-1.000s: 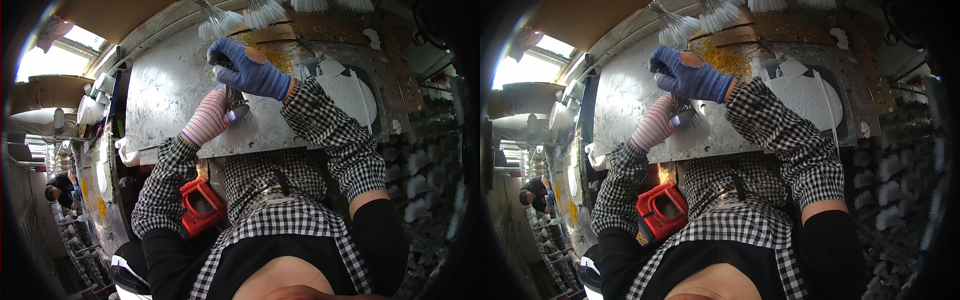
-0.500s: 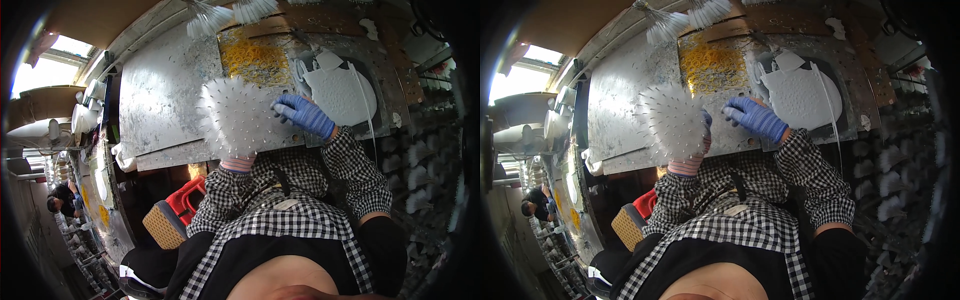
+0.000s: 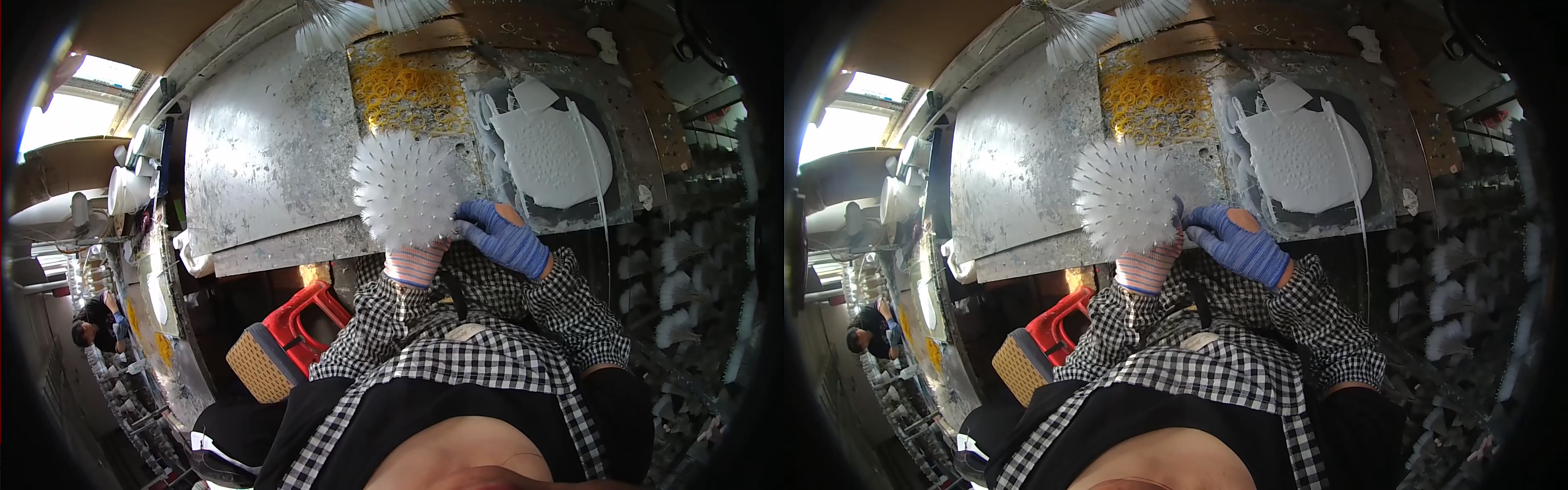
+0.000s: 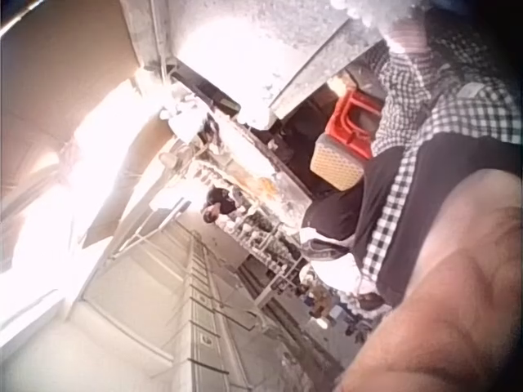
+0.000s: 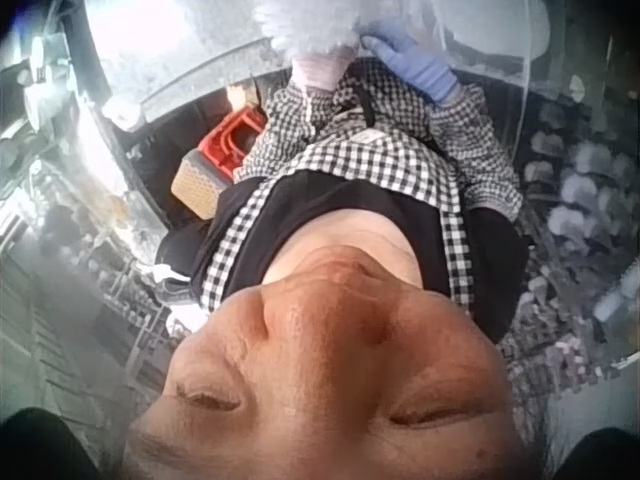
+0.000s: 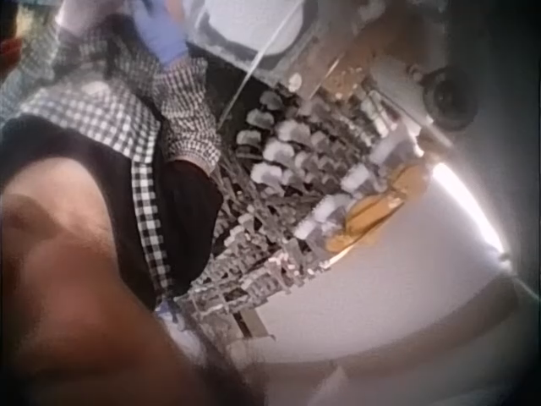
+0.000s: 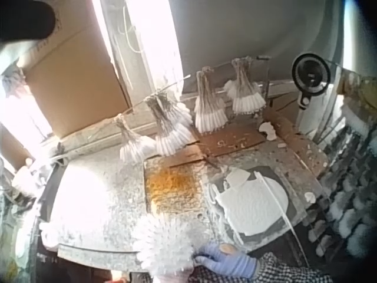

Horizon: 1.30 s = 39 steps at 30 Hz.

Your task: Assembling individual white bristled components onto a long metal rod to create a large industrial brush.

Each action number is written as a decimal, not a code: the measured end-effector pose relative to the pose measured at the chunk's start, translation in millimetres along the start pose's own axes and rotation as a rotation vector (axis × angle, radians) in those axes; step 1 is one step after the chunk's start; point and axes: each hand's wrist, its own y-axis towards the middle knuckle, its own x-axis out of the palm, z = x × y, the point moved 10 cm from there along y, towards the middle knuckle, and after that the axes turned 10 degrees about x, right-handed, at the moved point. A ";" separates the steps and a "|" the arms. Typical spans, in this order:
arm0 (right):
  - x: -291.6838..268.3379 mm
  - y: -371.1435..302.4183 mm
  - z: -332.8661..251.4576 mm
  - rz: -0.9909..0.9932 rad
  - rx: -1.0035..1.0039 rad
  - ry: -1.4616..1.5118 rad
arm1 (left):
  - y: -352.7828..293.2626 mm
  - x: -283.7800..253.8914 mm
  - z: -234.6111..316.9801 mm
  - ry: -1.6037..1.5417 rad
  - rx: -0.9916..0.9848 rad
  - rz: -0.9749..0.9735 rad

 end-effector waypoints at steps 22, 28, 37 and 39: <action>-108.6 0.4 -21.8 0.213 -0.015 0.187 | 76.1 -38.5 22.5 -0.878 -0.123 0.020; -72.1 12.8 -19.5 -0.034 0.123 -0.277 | 106.2 -17.9 44.1 -0.825 -0.063 -0.140; -94.4 19.5 -4.2 0.005 0.097 -0.227 | 141.2 10.2 54.9 -0.420 0.047 -0.293; -93.3 21.6 0.7 0.016 0.146 -0.245 | 150.0 16.2 61.5 -0.391 0.099 -0.288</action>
